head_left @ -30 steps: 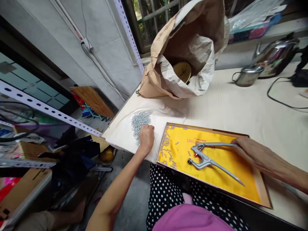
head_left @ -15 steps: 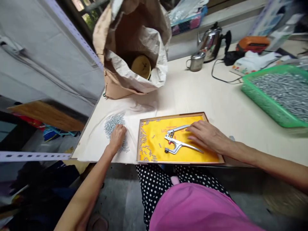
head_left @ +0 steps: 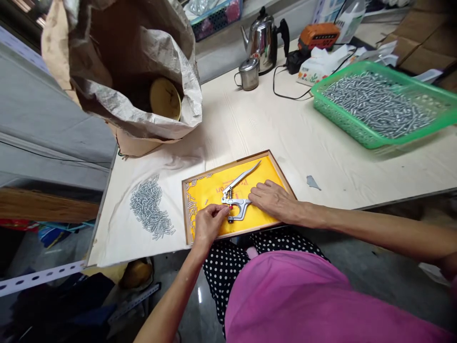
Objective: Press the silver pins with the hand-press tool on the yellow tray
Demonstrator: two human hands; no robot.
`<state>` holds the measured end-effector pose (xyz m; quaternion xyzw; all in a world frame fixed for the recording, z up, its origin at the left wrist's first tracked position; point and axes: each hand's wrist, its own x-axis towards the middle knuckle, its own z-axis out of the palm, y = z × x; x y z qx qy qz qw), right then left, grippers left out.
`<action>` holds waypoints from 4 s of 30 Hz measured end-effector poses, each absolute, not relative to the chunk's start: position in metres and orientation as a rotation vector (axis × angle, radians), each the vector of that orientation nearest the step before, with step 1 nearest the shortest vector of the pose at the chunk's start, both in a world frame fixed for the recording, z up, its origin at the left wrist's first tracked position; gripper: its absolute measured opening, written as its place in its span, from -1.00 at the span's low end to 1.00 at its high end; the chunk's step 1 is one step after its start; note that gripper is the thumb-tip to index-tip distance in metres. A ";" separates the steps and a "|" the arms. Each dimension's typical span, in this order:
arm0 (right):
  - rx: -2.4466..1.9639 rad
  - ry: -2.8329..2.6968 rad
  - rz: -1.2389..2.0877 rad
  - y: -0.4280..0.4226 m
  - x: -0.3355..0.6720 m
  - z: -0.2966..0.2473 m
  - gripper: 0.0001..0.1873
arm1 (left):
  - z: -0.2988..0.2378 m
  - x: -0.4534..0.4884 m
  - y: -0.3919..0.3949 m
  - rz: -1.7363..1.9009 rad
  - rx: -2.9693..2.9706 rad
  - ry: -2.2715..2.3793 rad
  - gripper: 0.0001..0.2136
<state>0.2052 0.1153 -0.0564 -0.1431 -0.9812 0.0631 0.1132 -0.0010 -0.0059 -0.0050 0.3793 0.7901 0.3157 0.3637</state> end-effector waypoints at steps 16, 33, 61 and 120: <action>-0.410 -2.830 0.265 0.116 0.204 -0.071 -0.85 | -0.017 -0.013 -0.001 0.540 0.958 1.985 -0.66; -0.457 -2.897 0.268 0.131 0.205 -0.052 -0.69 | -0.016 -0.011 0.001 0.391 0.885 1.927 -0.57; -0.464 -3.028 0.224 0.154 0.198 -0.030 -0.49 | -0.010 0.035 0.014 0.271 2.043 2.097 -0.52; -0.494 -2.873 0.096 0.169 0.176 -0.058 -0.82 | -0.005 -0.216 -0.012 -0.448 1.491 2.714 -0.80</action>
